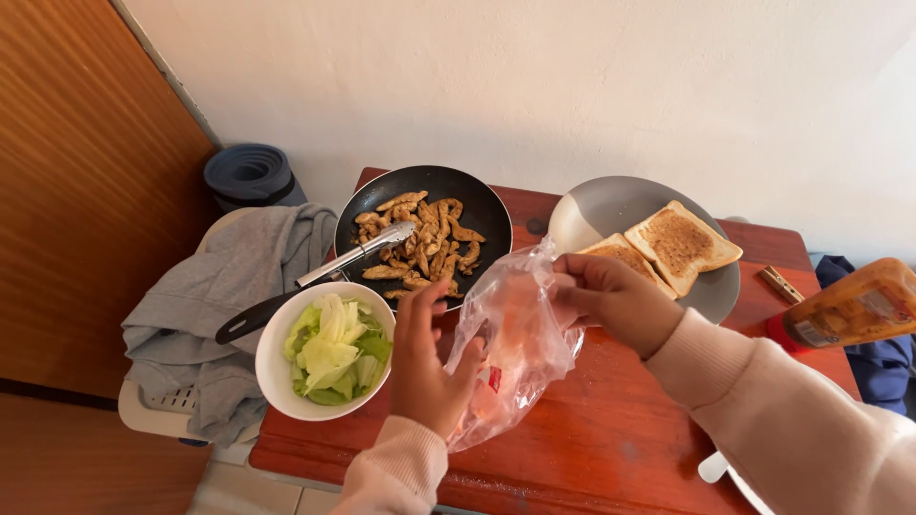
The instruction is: Preparing sandwiches by spreading sauce and adding slices of ham.
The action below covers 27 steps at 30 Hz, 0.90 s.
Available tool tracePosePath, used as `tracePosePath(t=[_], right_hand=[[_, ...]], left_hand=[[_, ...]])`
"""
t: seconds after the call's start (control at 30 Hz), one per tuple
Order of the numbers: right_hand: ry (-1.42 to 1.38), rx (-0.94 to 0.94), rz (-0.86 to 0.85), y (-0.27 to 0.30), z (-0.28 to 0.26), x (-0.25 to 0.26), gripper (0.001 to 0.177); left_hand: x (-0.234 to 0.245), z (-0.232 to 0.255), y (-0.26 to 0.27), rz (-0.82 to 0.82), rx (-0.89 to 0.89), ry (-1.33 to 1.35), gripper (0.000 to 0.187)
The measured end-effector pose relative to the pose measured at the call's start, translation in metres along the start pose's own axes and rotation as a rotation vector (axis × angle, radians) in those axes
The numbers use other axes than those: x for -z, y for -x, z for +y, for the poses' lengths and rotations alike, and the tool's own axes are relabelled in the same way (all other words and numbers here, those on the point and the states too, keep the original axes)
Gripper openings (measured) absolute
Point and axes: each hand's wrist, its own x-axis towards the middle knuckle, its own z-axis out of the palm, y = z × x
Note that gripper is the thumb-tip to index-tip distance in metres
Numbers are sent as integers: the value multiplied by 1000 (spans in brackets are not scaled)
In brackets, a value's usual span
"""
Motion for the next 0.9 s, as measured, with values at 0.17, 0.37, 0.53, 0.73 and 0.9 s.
tracePosePath(t=[0.17,0.37,0.53,0.73,0.9], right_hand=[[-61,-174,200,19,-14,-6,26],[-272,-131,296,49,-25,-15,25],[-433,-57,279,62,-30,-22,28],[-462,17,216,49,-4,-24,25],[-409,-48,225,41,3,-42,22]], left_hand=[[-11,5,-22,54,-376,-82,63],[-15,-12,-36,-153,90,-36,29],[-7,2,-38,-63,-139,-41,31],[-15,-9,-33,-321,-200,188,47],[-11,-12,-29,-333,156,212,26]])
